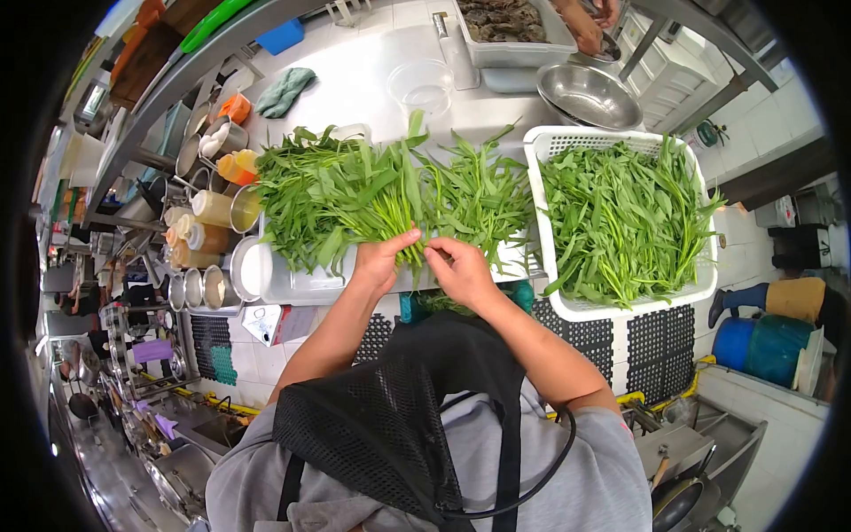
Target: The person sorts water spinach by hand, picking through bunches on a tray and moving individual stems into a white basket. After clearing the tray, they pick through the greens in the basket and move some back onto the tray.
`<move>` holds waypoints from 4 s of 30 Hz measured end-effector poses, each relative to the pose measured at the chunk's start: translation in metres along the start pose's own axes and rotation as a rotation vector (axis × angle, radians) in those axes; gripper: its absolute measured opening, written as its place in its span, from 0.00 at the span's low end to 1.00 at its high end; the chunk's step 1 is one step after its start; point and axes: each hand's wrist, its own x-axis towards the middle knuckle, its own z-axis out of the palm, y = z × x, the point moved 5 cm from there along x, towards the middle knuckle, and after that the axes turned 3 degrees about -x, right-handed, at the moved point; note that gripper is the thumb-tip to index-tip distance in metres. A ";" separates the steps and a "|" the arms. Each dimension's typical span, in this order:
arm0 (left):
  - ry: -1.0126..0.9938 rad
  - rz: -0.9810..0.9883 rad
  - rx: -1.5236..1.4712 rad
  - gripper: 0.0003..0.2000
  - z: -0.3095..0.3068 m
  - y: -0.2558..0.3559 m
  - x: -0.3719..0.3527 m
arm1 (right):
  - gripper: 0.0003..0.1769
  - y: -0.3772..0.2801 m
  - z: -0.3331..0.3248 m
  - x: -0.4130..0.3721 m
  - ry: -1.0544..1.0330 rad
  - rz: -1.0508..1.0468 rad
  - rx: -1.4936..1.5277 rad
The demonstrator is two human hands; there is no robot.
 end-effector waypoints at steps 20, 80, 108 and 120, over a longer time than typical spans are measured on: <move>-0.145 -0.023 -0.177 0.07 -0.011 0.002 -0.025 | 0.07 0.050 -0.025 -0.021 -0.096 0.431 0.620; -0.113 0.081 -0.020 0.11 -0.008 -0.004 -0.035 | 0.06 0.036 0.031 -0.027 -0.182 0.647 1.166; -0.319 -0.094 -0.387 0.10 -0.027 0.017 -0.046 | 0.14 0.030 -0.060 0.074 0.392 -0.009 -0.862; -0.229 -0.109 -0.364 0.09 -0.027 0.019 -0.040 | 0.13 0.034 -0.054 0.027 0.000 0.148 -0.455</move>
